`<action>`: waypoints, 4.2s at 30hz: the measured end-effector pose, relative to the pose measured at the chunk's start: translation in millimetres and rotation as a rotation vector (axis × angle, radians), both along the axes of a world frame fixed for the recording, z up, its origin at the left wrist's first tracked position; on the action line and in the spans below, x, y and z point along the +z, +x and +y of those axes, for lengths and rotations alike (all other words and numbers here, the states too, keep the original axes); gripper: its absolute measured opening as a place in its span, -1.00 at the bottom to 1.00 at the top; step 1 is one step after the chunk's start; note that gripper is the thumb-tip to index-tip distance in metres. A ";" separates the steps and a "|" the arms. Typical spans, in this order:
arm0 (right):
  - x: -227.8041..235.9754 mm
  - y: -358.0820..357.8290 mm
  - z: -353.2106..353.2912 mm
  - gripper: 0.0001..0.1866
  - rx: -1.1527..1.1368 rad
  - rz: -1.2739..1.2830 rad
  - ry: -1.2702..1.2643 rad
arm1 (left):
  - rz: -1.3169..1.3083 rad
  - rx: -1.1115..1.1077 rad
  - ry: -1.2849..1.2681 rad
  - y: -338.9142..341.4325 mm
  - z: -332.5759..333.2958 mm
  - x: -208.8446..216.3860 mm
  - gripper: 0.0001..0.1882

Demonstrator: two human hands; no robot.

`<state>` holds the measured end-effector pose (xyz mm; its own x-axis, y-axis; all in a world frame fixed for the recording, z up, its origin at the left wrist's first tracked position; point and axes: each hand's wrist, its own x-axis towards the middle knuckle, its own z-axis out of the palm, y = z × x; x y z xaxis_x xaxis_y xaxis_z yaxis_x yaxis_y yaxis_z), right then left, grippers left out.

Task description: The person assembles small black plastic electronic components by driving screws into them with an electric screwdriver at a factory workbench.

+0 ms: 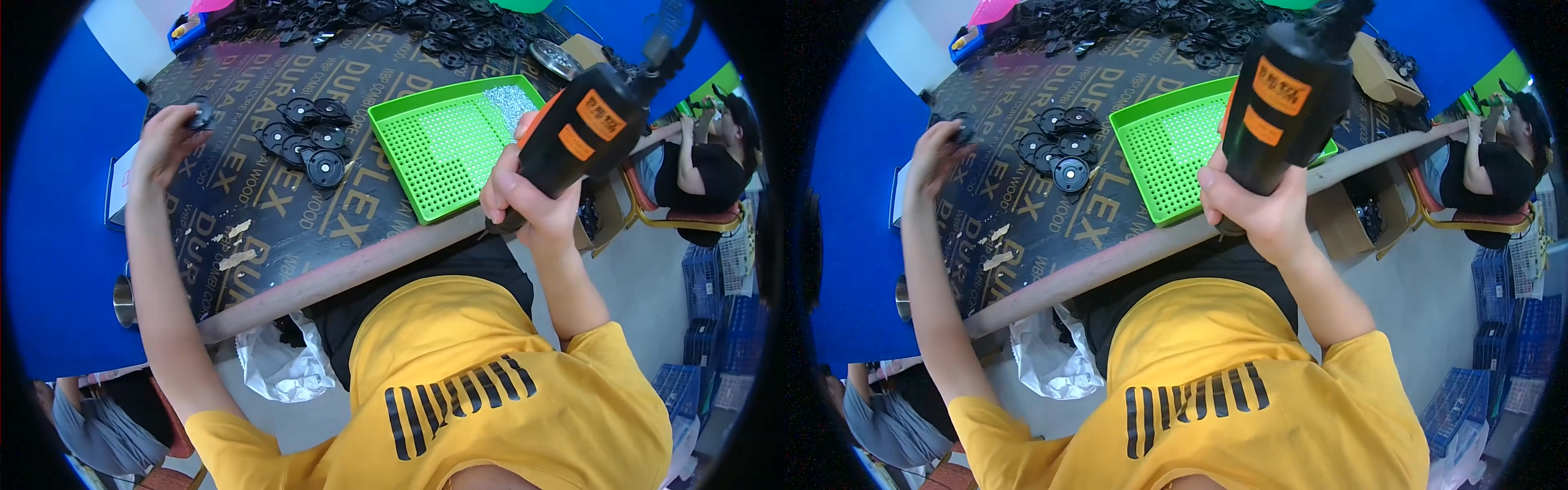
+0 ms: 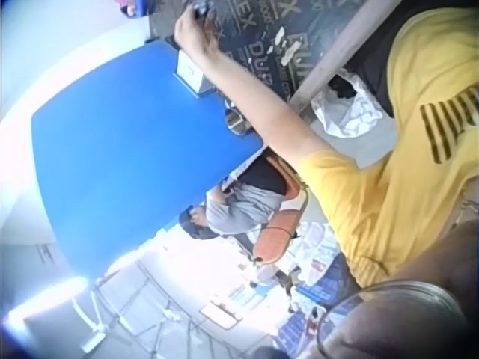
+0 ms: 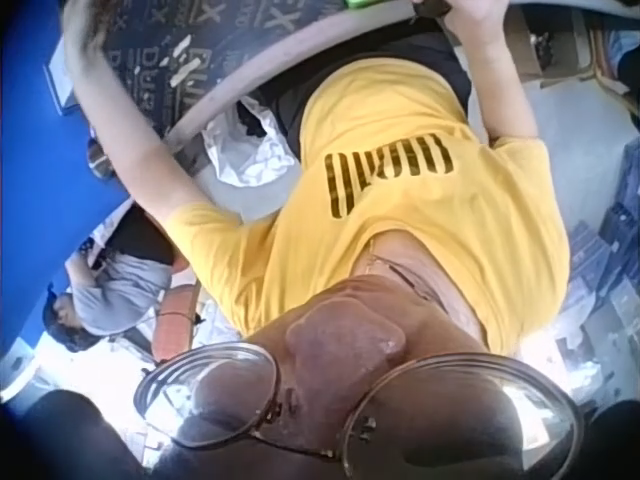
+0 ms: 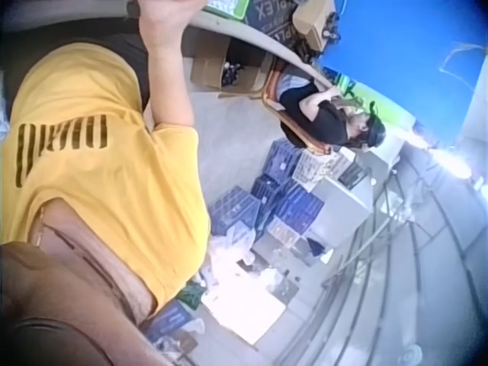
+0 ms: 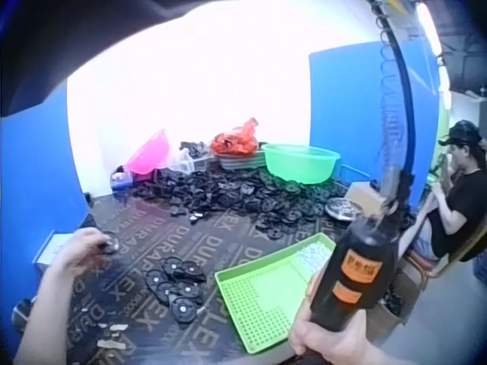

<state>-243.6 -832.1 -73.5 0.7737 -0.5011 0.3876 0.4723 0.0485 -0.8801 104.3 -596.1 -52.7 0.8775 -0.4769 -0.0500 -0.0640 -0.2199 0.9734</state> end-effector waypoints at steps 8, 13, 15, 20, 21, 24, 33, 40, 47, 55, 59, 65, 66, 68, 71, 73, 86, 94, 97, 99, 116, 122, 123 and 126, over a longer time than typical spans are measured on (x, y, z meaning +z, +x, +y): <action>32.3 20.3 -26.8 -0.69 0.072 -0.333 -0.068 | 0.143 -0.220 -0.033 -168.2 -11.8 -12.6 -0.77; 20.8 72.5 -32.0 -0.76 -0.056 -0.311 -0.170 | 0.147 -0.380 0.013 -207.7 -52.0 -42.3 -0.64; 12.7 86.4 -39.3 -0.82 -0.079 -0.245 -0.230 | -0.045 -0.356 0.155 -211.6 -61.5 -40.4 -0.66; 7.0 97.1 -36.0 -0.82 -0.135 -0.169 -0.325 | 0.234 -0.355 -0.119 -212.7 -68.4 -50.8 -0.69; 8.1 97.4 -34.5 -0.82 -0.136 -0.168 -0.324 | 0.282 -0.322 -0.201 -213.4 -69.2 -52.4 -0.70; 10.3 95.8 -32.1 -0.80 -0.115 -0.191 -0.259 | 0.291 -0.427 -0.126 -209.1 -65.7 -56.5 -0.77; 6.3 98.5 -34.4 -0.80 -0.073 -0.193 -0.246 | -0.280 -0.423 0.136 -219.3 -71.3 -55.9 -0.75; 5.9 99.4 -34.2 -0.84 -0.083 -0.152 -0.247 | -0.169 -0.500 0.070 -212.6 -68.9 -60.9 -0.67; 31.4 83.6 -20.8 -0.74 -0.122 -0.080 -0.156 | -0.244 -0.509 0.026 -210.9 -69.1 -67.9 -0.61; 34.1 54.1 19.3 -0.90 0.171 -0.256 -0.183 | -0.216 -0.481 0.095 -214.5 -68.5 -62.3 -0.64; 24.2 57.9 28.1 -0.91 0.126 -0.302 -0.065 | -0.218 -0.489 0.090 -215.0 -70.9 -56.1 -0.67; 12.5 62.4 24.7 -0.94 0.122 -0.365 -0.236 | -0.139 -0.513 0.202 -214.2 -71.8 -46.3 -0.74; 12.2 62.7 25.5 -0.93 0.122 -0.380 -0.229 | -0.148 -0.511 0.208 -213.8 -72.1 -47.2 -0.74; 11.3 63.9 27.4 -0.93 0.143 -0.358 -0.173 | -0.158 -0.510 0.215 -213.2 -72.4 -48.8 -0.75; 10.1 62.7 26.1 -0.94 0.181 -0.324 -0.120 | -0.160 -0.509 0.192 -213.1 -72.2 -51.1 -0.74; 8.9 61.9 25.3 -0.94 0.196 -0.312 -0.122 | -0.164 -0.499 0.153 -213.8 -72.3 -53.0 -0.75; 4.5 60.2 27.8 -0.64 0.184 -0.256 -0.357 | -0.174 -0.502 0.142 -213.3 -72.0 -54.5 -0.78; 6.3 54.3 32.1 -0.52 0.147 -0.216 -0.368 | -0.121 -0.492 0.152 -213.4 -72.4 -52.8 -0.76; 15.2 56.3 31.1 -0.56 0.252 -0.297 -0.090 | -0.124 -0.471 0.133 -213.7 -70.4 -56.1 -0.74; 18.0 63.7 10.0 -0.75 0.165 -0.435 -0.084 | -0.092 -0.467 0.135 -212.7 -71.6 -58.5 -0.74; 1.4 89.2 -39.3 -0.82 -0.084 -0.244 -0.315 | -0.061 -0.470 0.108 -211.4 -71.2 -62.6 -0.65; 3.0 88.8 -35.2 -0.96 -0.124 -0.214 -0.339 | -0.057 -0.478 0.108 -211.2 -70.7 -62.9 -0.67; 2.1 89.4 -37.2 -0.89 -0.101 -0.209 -0.325 | -0.057 -0.477 0.107 -211.3 -70.7 -63.1 -0.67; 1.0 88.9 -38.0 -0.84 -0.085 -0.196 -0.320 | -0.049 -0.479 0.102 -212.0 -70.5 -63.2 -0.67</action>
